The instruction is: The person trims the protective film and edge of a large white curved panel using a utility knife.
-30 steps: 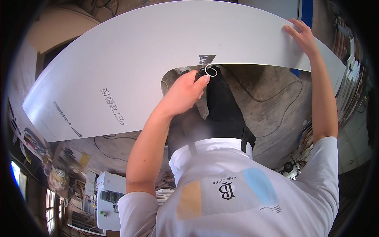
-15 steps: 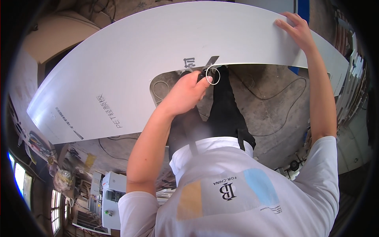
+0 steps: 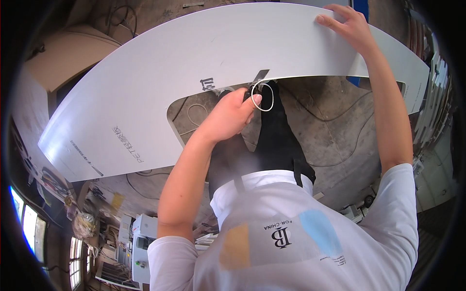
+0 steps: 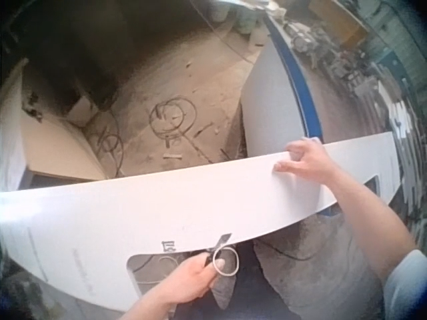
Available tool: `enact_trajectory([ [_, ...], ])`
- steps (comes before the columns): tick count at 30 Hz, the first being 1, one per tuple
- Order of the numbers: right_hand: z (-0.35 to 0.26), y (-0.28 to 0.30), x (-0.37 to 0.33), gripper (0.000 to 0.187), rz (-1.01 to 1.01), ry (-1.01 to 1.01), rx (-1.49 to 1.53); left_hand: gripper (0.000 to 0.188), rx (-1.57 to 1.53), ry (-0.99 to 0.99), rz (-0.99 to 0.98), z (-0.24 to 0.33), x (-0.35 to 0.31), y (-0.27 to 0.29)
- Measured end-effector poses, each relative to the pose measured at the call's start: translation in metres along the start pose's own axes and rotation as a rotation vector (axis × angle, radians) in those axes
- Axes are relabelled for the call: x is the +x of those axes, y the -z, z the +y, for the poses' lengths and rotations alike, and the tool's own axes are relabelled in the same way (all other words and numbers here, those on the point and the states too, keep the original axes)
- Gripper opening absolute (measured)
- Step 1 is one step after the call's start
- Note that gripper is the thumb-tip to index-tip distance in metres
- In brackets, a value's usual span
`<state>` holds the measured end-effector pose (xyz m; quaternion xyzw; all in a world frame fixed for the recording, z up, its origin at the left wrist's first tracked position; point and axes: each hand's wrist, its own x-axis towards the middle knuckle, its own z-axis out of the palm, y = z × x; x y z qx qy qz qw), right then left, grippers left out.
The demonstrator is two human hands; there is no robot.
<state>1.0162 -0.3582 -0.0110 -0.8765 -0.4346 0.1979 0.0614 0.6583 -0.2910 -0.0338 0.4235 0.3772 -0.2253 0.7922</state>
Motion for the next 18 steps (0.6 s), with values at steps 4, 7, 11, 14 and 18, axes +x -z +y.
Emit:
enact_trajectory([
  [4, 0.002, 0.005, 0.007, 0.057, -0.076, 0.006, -0.009, 0.039, 0.026, -0.004, -0.019, 0.004, 0.009, -0.011],
  [7, -0.001, 0.003, 0.007, 0.058, -0.096, 0.041, -0.023, 0.037, 0.027, -0.067, -0.012, 0.005, 0.018, -0.023],
  [11, 0.005, 0.002, 0.011, 0.063, -0.081, 0.121, -0.132, 0.038, 0.040, -0.110, -0.024, 0.010, 0.031, -0.041],
  [14, 0.012, -0.005, 0.007, 0.065, 0.025, 0.193, -0.121, 0.038, 0.045, -0.111, -0.041, 0.014, 0.041, -0.056],
  [18, 0.008, -0.008, 0.007, 0.064, -0.006, 0.157, -0.121, 0.037, 0.189, -0.238, 0.018, 0.006, 0.071, -0.087],
])
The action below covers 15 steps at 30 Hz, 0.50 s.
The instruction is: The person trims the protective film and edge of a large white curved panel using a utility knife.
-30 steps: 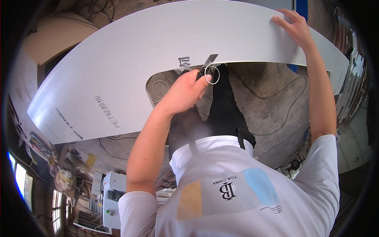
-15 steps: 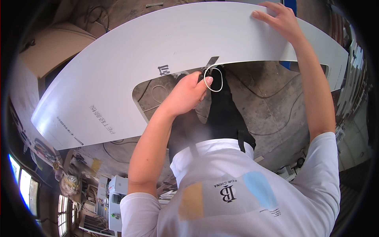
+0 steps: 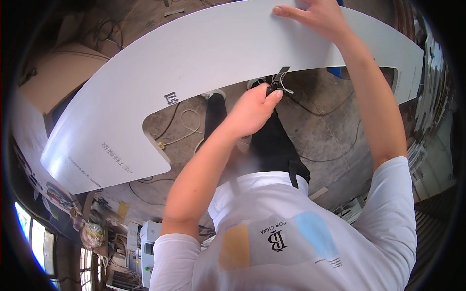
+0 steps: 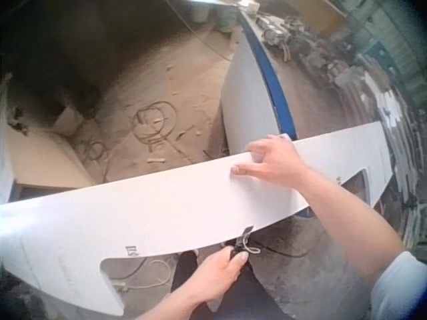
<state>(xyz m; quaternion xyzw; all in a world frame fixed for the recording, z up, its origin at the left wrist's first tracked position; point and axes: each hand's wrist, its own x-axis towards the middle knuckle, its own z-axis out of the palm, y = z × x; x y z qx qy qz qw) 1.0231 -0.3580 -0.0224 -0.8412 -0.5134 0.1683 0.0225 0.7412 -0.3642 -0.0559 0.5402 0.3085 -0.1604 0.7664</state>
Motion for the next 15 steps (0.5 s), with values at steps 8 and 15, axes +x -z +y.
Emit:
enact_trajectory([
  [8, 0.000, -0.003, -0.003, 0.066, 0.014, 0.052, 0.058, 0.036, -0.030, 0.011, -0.008, 0.028, 0.030, -0.032],
  [15, 0.001, -0.002, -0.003, 0.067, 0.012, 0.103, 0.087, 0.035, -0.071, 0.072, -0.050, 0.042, 0.045, -0.051],
])
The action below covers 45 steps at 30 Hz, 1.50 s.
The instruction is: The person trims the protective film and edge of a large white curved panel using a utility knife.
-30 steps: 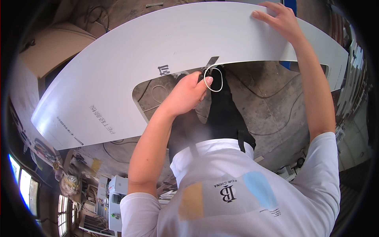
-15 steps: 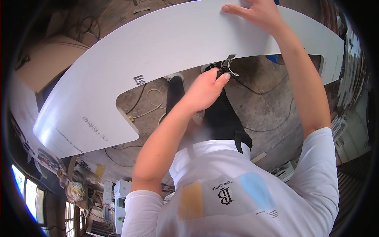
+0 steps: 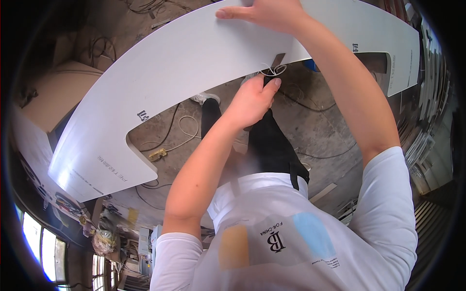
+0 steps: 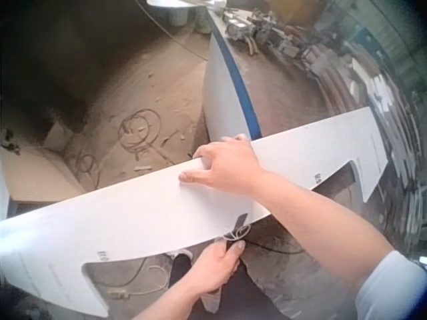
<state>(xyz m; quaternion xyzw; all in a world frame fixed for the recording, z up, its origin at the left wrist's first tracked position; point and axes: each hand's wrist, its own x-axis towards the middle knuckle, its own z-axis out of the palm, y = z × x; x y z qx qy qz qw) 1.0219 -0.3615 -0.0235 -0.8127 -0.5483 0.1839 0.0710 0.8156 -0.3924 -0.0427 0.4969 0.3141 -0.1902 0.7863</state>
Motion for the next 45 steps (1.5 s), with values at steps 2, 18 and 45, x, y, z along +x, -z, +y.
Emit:
enact_trajectory([
  [2, -0.001, 0.001, 0.001, 0.067, -0.011, -0.011, 0.006, 0.034, 0.003, 0.003, -0.005, 0.005, 0.005, -0.006],
  [18, -0.007, 0.015, -0.003, 0.062, -0.091, -0.016, 0.048, 0.044, 0.004, 0.003, -0.062, 0.016, 0.048, -0.054],
  [45, -0.055, -0.052, -0.215, 0.032, -0.140, -0.458, 1.516, 0.024, -0.447, -0.068, 0.396, -0.039, -0.070, -0.024],
])
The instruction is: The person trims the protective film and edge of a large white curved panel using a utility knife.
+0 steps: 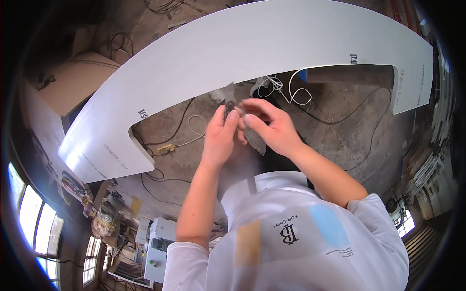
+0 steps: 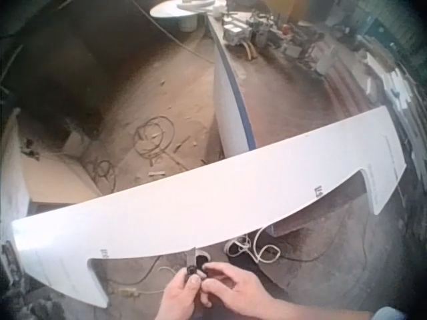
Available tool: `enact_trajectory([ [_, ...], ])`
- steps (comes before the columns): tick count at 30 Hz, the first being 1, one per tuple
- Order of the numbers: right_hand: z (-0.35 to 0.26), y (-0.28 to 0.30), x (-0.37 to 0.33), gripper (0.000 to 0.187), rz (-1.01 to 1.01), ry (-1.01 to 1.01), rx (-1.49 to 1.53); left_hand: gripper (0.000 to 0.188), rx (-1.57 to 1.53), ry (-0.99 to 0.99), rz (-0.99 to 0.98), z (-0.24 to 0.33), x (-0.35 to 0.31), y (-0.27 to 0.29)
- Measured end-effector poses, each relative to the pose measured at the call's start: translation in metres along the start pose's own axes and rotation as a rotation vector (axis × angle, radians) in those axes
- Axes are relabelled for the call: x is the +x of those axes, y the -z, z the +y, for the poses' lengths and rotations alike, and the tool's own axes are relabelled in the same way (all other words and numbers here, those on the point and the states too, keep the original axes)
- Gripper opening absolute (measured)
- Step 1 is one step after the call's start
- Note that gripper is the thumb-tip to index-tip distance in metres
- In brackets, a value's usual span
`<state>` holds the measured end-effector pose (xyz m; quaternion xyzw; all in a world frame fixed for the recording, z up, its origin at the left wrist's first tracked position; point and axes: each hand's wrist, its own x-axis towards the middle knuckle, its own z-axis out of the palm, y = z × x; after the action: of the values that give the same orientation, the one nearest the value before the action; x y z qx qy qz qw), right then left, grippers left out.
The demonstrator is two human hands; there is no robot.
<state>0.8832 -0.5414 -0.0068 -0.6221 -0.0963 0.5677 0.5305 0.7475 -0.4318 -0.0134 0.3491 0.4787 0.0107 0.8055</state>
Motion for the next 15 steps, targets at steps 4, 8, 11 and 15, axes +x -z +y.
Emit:
enact_trajectory([
  [4, -0.009, -0.029, 0.035, 0.028, -0.008, -0.205, 0.268, 0.026, 0.196, -0.013, -0.072, 0.011, 0.008, 0.003],
  [8, -0.006, -0.037, 0.050, 0.033, 0.082, -0.260, 0.329, 0.025, 0.298, -0.027, -0.080, 0.018, 0.021, 0.005],
  [11, 0.001, -0.041, 0.055, 0.030, 0.150, -0.264, 0.417, 0.026, 0.306, 0.003, -0.109, 0.022, 0.028, 0.010],
  [15, 0.006, -0.048, 0.055, 0.029, 0.253, -0.243, 0.456, 0.022, 0.265, 0.036, -0.122, 0.024, 0.031, 0.015],
])
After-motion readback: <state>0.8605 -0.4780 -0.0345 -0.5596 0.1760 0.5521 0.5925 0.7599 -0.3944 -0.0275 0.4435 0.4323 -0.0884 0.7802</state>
